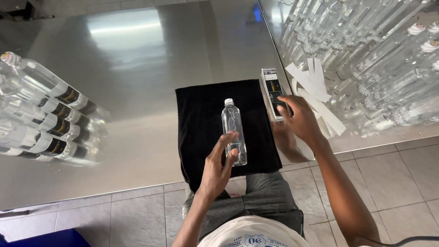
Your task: Manually peeling adhesive labels and applying them to clear plastic bottles at a workstation.
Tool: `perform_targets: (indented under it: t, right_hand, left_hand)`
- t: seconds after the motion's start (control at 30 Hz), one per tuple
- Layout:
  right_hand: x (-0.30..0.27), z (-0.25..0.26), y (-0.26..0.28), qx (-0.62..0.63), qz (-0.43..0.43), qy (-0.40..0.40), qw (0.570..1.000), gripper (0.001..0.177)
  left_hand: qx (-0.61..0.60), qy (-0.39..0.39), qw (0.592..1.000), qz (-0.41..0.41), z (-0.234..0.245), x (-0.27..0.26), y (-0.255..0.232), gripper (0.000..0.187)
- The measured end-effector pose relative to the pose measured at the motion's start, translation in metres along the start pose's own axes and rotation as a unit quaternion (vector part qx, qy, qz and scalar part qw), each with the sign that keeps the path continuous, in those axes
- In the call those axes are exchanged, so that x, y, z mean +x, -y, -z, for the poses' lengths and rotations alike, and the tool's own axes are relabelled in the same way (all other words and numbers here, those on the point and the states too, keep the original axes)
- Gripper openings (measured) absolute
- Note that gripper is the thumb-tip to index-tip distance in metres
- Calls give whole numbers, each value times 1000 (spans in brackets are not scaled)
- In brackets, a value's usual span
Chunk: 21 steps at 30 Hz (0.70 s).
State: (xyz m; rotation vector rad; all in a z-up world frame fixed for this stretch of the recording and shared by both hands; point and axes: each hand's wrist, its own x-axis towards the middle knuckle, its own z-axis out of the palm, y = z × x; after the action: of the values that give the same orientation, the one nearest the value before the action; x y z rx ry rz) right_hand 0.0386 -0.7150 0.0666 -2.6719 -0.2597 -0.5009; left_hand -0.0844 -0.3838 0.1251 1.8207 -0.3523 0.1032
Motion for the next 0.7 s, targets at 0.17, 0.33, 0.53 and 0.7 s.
perform_targets:
  t: [0.17,0.33,0.53,0.7]
  right_hand:
    - [-22,1,29,40,7,125,991,66]
    - [-29,4,32,52,-16,104,993,56]
    - [-31,6,25,133,-80,42,987,34]
    - [-29,13,34,180,-46,-81,979,24]
  left_hand:
    - [133,-16,987,-84,-12,9,32,51]
    - [197,11,973,-117,-32,4,17,51]
    - [221,14,961,-164,-51,8,16,53]
    - [208,-14,961,-180,-45,6,25,53]
